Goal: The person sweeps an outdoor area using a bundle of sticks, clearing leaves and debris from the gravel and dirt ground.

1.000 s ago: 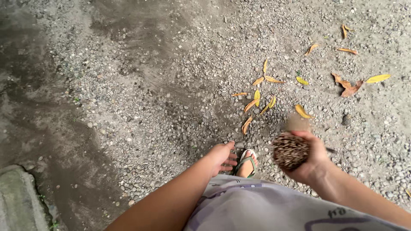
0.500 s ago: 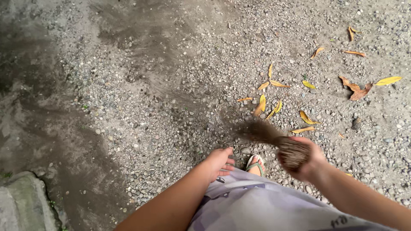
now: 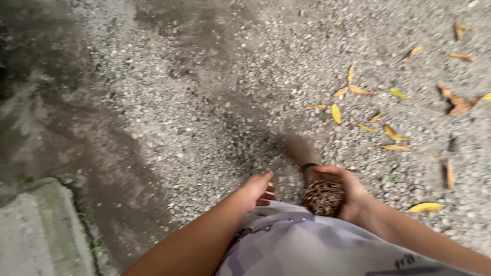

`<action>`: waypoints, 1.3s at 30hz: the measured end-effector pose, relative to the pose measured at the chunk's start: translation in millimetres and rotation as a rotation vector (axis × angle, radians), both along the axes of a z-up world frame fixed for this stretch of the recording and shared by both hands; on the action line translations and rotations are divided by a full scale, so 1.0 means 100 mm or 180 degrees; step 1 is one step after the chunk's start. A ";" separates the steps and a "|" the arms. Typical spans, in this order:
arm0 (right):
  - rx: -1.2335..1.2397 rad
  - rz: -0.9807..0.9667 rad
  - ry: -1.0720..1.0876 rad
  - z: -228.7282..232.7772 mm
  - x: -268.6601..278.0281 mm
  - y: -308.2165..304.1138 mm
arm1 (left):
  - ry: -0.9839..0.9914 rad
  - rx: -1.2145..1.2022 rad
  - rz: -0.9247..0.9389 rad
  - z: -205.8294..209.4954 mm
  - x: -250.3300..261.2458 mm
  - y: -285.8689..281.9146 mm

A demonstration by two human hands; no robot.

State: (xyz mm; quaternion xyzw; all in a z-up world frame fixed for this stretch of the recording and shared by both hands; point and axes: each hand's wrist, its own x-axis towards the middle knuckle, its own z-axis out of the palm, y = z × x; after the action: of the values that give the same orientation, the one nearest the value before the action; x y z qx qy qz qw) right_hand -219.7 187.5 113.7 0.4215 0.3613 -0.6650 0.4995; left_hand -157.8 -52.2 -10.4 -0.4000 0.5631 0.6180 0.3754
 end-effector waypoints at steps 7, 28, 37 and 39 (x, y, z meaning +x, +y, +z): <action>-0.0164 0.0444 -0.0569 -0.46 0.13 -1.06 | -0.0188 -0.0371 0.0081 0.25 0.22 -0.49; 0.0170 -0.1621 0.0559 0.35 -0.58 -0.47 | -0.0008 0.0113 -0.0681 -0.27 -0.43 -0.44; -0.0124 -0.1650 -0.0414 -0.39 -1.14 -0.17 | 0.0138 -0.0064 -0.0712 -0.12 -1.17 -0.13; 0.0347 -0.2285 -0.0246 -0.38 -1.27 0.37 | 0.0085 -0.0105 -0.0752 -0.10 -1.30 -0.03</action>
State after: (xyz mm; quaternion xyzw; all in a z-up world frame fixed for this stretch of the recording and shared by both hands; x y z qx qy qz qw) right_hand -346.3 224.8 75.8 0.5723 0.2061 -0.7614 0.2243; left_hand -287.7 -54.8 -20.1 -0.3286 0.6214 0.5654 0.4315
